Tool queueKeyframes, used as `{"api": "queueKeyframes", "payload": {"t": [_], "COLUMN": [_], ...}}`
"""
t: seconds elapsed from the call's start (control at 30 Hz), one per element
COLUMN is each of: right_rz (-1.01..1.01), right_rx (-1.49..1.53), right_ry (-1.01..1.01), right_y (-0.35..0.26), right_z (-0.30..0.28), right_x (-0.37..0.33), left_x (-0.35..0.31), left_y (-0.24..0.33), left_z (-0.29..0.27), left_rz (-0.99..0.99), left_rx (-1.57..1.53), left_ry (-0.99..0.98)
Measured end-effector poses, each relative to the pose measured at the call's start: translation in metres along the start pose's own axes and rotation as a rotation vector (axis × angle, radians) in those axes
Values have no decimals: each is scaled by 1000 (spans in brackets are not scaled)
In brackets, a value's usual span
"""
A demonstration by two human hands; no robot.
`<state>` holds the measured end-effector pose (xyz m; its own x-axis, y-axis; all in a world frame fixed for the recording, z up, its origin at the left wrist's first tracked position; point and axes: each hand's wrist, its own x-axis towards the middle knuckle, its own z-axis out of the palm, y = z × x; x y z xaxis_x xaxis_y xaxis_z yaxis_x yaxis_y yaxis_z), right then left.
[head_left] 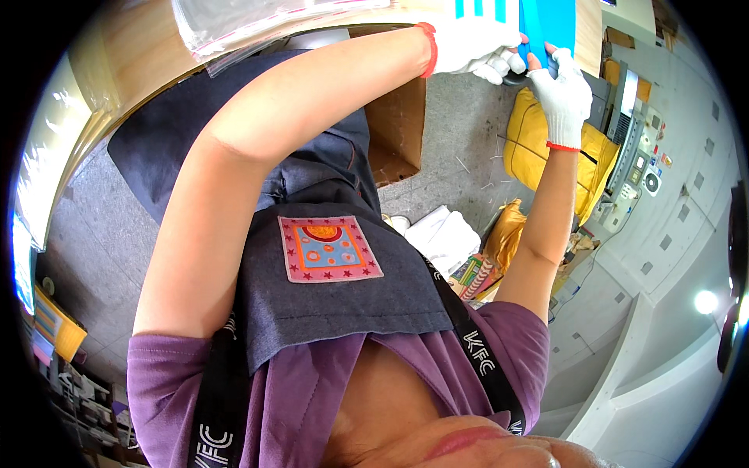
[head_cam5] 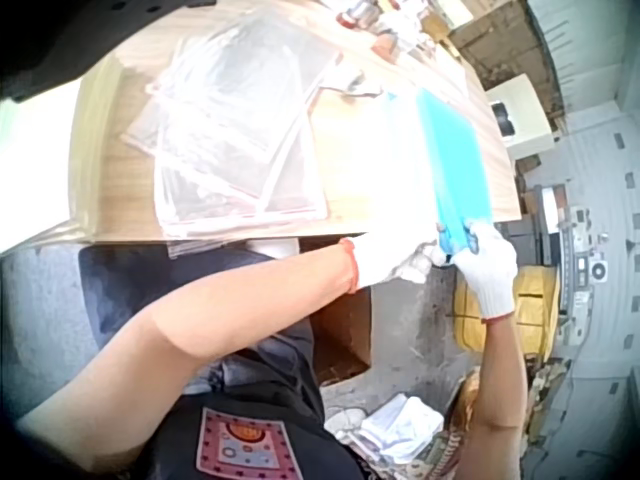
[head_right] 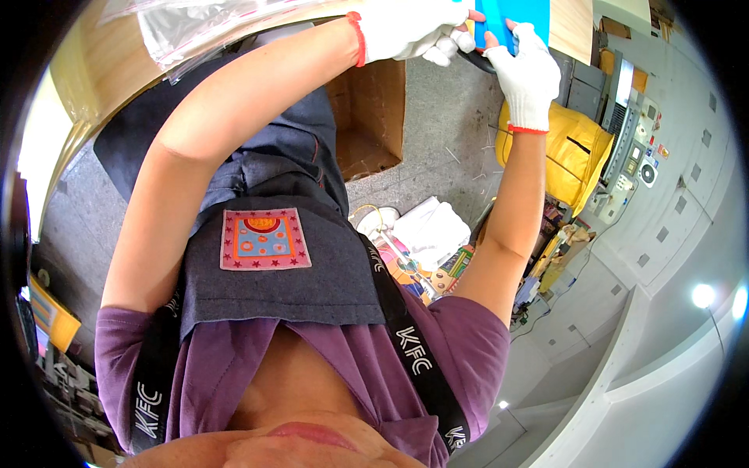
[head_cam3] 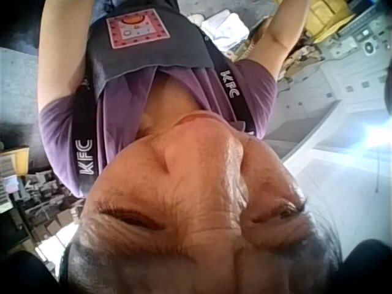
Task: The person places yellow and blue notebooks into clear plastic bags at a table. They handle the items one at a time, inserting them into the bags and stacking the packaged items on the table.
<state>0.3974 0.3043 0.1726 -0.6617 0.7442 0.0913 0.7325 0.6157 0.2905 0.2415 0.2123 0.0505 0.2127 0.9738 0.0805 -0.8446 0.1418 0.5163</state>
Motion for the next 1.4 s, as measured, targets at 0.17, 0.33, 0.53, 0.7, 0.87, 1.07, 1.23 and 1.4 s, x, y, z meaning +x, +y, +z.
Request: {"api": "queueKeyframes", "payload": {"t": [0.17,0.33,0.53,0.7,0.87,1.07,1.23,1.4], "right_rz": [-80,-72,-20,29,17,58,67,3], "right_rx": [-25,7,53,179,175,200,171,226], "right_ry": [97,107,97,35,-15,-125,-141,-87], "right_y": [-2,0,-5,2,8,12,12,13], "right_z": [7,11,7,4,0,-7,-10,-12], "right_x": [-5,-6,-9,-7,-3,5,7,3], "left_x": [2,3,3,5,7,5,5,11], "left_y": [0,2,3,5,10,8,5,13], "left_z": [-1,-2,-1,1,4,2,3,16], "left_rz": [2,-3,-5,-10,-13,-22,-36,-66], "left_rx": [-9,-16,-20,-19,-18,-45,-62,-44], "left_ry": [3,6,12,11,13,20,20,33]}}
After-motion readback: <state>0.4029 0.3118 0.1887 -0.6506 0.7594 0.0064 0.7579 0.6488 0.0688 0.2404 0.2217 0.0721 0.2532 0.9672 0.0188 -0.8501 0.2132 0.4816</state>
